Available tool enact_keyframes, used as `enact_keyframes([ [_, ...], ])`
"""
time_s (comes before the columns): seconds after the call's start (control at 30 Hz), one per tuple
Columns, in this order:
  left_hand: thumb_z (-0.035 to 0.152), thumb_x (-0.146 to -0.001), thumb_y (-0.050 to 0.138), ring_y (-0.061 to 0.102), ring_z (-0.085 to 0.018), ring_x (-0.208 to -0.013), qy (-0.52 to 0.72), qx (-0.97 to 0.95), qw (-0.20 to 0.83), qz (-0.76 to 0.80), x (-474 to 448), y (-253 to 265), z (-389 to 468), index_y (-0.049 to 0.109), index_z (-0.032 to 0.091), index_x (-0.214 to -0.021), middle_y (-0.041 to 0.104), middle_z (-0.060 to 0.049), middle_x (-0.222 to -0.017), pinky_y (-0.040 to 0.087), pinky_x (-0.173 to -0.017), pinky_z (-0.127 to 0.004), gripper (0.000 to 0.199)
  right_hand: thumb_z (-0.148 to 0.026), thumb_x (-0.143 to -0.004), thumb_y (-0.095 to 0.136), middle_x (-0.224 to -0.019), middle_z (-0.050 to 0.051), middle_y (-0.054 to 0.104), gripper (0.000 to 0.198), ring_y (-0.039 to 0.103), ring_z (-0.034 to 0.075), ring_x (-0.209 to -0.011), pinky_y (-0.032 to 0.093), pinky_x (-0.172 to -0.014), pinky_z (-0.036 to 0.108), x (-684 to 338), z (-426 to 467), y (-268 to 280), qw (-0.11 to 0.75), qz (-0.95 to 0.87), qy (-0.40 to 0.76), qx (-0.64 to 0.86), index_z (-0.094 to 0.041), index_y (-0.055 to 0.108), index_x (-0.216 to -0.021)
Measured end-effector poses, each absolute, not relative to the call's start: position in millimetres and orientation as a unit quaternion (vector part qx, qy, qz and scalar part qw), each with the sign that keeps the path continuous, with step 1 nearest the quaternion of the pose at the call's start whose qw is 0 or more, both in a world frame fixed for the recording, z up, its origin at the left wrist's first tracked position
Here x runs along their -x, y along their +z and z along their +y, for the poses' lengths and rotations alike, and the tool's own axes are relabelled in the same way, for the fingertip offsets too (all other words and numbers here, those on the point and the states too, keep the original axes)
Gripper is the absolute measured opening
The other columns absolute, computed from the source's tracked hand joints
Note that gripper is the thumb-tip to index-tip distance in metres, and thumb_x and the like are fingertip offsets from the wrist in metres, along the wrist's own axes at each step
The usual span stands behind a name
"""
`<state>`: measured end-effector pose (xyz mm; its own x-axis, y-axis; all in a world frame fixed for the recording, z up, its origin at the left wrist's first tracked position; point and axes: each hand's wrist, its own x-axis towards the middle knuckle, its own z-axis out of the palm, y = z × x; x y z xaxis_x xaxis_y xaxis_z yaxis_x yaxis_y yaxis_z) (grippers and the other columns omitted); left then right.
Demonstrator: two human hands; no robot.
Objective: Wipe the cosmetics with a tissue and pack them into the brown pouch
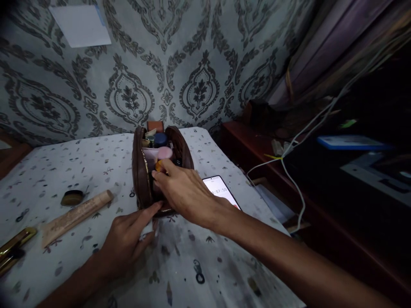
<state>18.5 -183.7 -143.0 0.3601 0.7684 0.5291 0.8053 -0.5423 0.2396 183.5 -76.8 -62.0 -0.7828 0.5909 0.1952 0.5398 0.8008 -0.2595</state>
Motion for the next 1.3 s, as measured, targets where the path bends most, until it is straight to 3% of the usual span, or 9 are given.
enact_keyframes([
  [0.43,0.013,-0.09,0.044,0.075,-0.02,-0.077,-0.302,0.817,0.049,-0.49,-18,-149,-183,0.041,0.011,-0.138,0.076,-0.014,-0.104,0.064,-0.063,-0.031,0.049,-0.011,-0.092,0.049,-0.112,0.011,0.059,0.026,0.062,0.018,-0.083,0.04,-0.06,0.027,-178,-77,-52,0.024,-0.938,0.062,0.339,-0.016,0.066,-0.111],
  [0.67,0.014,-0.09,0.047,0.074,-0.02,-0.072,-0.292,0.814,0.048,-0.499,-16,-154,-182,0.03,0.013,-0.148,0.077,-0.011,-0.101,0.06,-0.058,-0.029,0.061,-0.014,-0.098,0.041,-0.103,0.011,0.066,0.027,0.063,0.019,-0.088,0.046,-0.076,0.028,-188,-71,-65,0.154,-0.931,0.15,0.296,-0.013,0.058,-0.12],
  [0.9,0.017,-0.091,0.043,0.071,-0.018,-0.063,-0.286,0.809,0.049,-0.51,-17,-152,-185,0.028,0.012,-0.148,0.076,-0.008,-0.088,0.058,-0.057,-0.027,0.059,-0.019,-0.099,0.036,-0.075,0.003,0.065,0.032,0.057,0.016,-0.063,0.036,-0.061,0.025,-196,-74,-62,0.175,-0.908,0.188,0.33,-0.015,0.053,-0.126],
  [1.03,0.018,-0.092,0.042,0.073,-0.018,-0.07,-0.289,0.811,0.036,-0.506,-11,-145,-194,0.03,0.012,-0.145,0.076,-0.009,-0.093,0.059,-0.059,-0.027,0.055,-0.022,-0.099,0.035,-0.075,0.003,0.065,0.034,0.058,0.017,-0.061,0.037,-0.06,0.026,-200,-81,-62,0.218,-0.892,0.207,0.338,-0.017,0.052,-0.128],
  [1.1,0.019,-0.094,0.041,0.074,-0.018,-0.074,-0.3,0.808,0.036,-0.505,-5,-143,-201,0.036,0.014,-0.142,0.076,-0.009,-0.096,0.059,-0.063,-0.026,0.048,-0.026,-0.1,0.036,-0.078,0.004,0.066,0.03,0.06,0.017,-0.065,0.04,-0.063,0.026,-204,-89,-65,0.292,-0.86,0.227,0.352,-0.018,0.055,-0.122],
  [1.17,0.019,-0.095,0.042,0.074,-0.017,-0.076,-0.309,0.8,0.044,-0.513,4,-142,-211,0.043,0.015,-0.136,0.076,-0.008,-0.097,0.059,-0.066,-0.025,0.041,-0.031,-0.101,0.037,-0.073,0.002,0.062,0.026,0.058,0.016,-0.064,0.041,-0.063,0.025,-210,-101,-72,0.356,-0.823,0.252,0.363,-0.019,0.059,-0.102],
  [1.23,0.019,-0.096,0.042,0.074,-0.016,-0.073,-0.309,0.787,0.049,-0.531,16,-144,-222,0.048,0.016,-0.13,0.077,-0.007,-0.094,0.059,-0.065,-0.023,0.035,-0.036,-0.102,0.036,-0.061,-0.002,0.052,0.034,0.05,0.013,-0.056,0.037,-0.058,0.024,-213,-117,-83,0.367,-0.814,0.284,0.351,-0.02,0.055,-0.078],
  [1.3,0.021,-0.097,0.042,0.073,-0.015,-0.069,-0.304,0.772,0.052,-0.556,29,-149,-232,0.051,0.017,-0.128,0.077,-0.005,-0.09,0.058,-0.061,-0.022,0.032,-0.039,-0.101,0.037,-0.056,-0.004,0.041,0.04,0.041,0.011,-0.052,0.032,-0.053,0.024,-213,-131,-98,0.339,-0.832,0.314,0.308,-0.021,0.046,-0.067],
])
